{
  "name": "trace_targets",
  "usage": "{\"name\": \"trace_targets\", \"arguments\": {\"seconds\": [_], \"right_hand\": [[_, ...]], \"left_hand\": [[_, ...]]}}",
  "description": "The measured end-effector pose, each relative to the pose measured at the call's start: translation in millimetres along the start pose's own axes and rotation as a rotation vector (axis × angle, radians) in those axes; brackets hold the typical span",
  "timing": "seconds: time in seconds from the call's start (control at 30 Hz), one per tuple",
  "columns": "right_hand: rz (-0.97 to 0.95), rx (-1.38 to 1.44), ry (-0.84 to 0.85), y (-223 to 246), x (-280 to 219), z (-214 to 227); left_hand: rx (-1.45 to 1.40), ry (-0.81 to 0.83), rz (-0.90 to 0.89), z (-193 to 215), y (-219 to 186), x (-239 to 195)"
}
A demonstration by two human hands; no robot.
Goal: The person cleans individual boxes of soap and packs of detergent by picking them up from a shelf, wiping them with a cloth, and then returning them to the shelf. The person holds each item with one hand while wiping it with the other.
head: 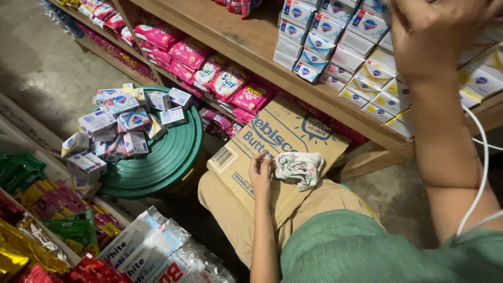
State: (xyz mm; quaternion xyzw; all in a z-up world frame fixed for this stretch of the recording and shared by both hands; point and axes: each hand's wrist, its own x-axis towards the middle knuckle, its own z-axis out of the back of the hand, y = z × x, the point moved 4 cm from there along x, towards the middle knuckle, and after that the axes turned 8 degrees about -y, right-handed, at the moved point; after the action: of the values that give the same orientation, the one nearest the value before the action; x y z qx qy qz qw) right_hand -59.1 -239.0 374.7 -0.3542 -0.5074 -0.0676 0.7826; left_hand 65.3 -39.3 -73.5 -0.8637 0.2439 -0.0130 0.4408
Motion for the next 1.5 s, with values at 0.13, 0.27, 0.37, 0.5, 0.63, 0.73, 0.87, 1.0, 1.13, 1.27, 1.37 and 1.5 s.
{"name": "trace_targets", "arguments": {"seconds": [0.13,0.27,0.37,0.5,0.63,0.73,0.87,1.0,1.13,1.27,1.37,1.5], "right_hand": [[-0.007,-0.013,0.027,-2.5,-2.0,-2.8],[-0.011,-0.023,0.041,-5.3,-5.1,-6.7],[-0.003,-0.032,0.043,-5.7,-5.1,-8.1],[-0.019,-0.012,0.073,-11.5,-16.2,-14.9],[-0.066,-0.054,0.235,12.7,1.7,-10.5],[-0.238,0.06,0.776,43.2,13.5,-17.4],[-0.212,0.206,0.86,66.9,2.5,-30.4],[0.169,-0.003,0.606,78.8,-23.2,-47.4],[0.428,-0.22,0.315,98.3,-30.0,-45.7],[0.449,-0.195,0.326,111.5,-27.9,-42.5],[0.45,-0.178,0.303,117.6,-29.4,-44.0],[0.442,-0.111,0.316,121.5,-34.1,-50.0]], "left_hand": [[-0.018,0.013,-0.006,-2.5,-4.8,-0.7],[0.011,-0.012,0.008,-2.7,-7.7,-2.7],[-0.021,-0.007,0.019,-3.0,-7.2,-2.0],[-0.022,-0.002,0.01,-2.8,-8.0,-3.0],[-0.003,-0.004,-0.01,-2.9,-8.8,-1.0],[0.007,-0.014,0.006,0.9,-2.5,-0.3],[-0.013,-0.021,0.017,1.1,0.4,1.0],[-0.006,-0.031,0.012,-2.3,-7.3,-1.9],[-0.055,-0.027,0.028,-4.7,-11.4,-4.6],[-0.07,-0.015,0.024,-6.7,-11.0,-5.6],[-0.167,-0.043,0.059,-7.7,-13.3,-8.0],[-0.097,-0.035,0.059,-8.0,-16.4,-7.0]]}}
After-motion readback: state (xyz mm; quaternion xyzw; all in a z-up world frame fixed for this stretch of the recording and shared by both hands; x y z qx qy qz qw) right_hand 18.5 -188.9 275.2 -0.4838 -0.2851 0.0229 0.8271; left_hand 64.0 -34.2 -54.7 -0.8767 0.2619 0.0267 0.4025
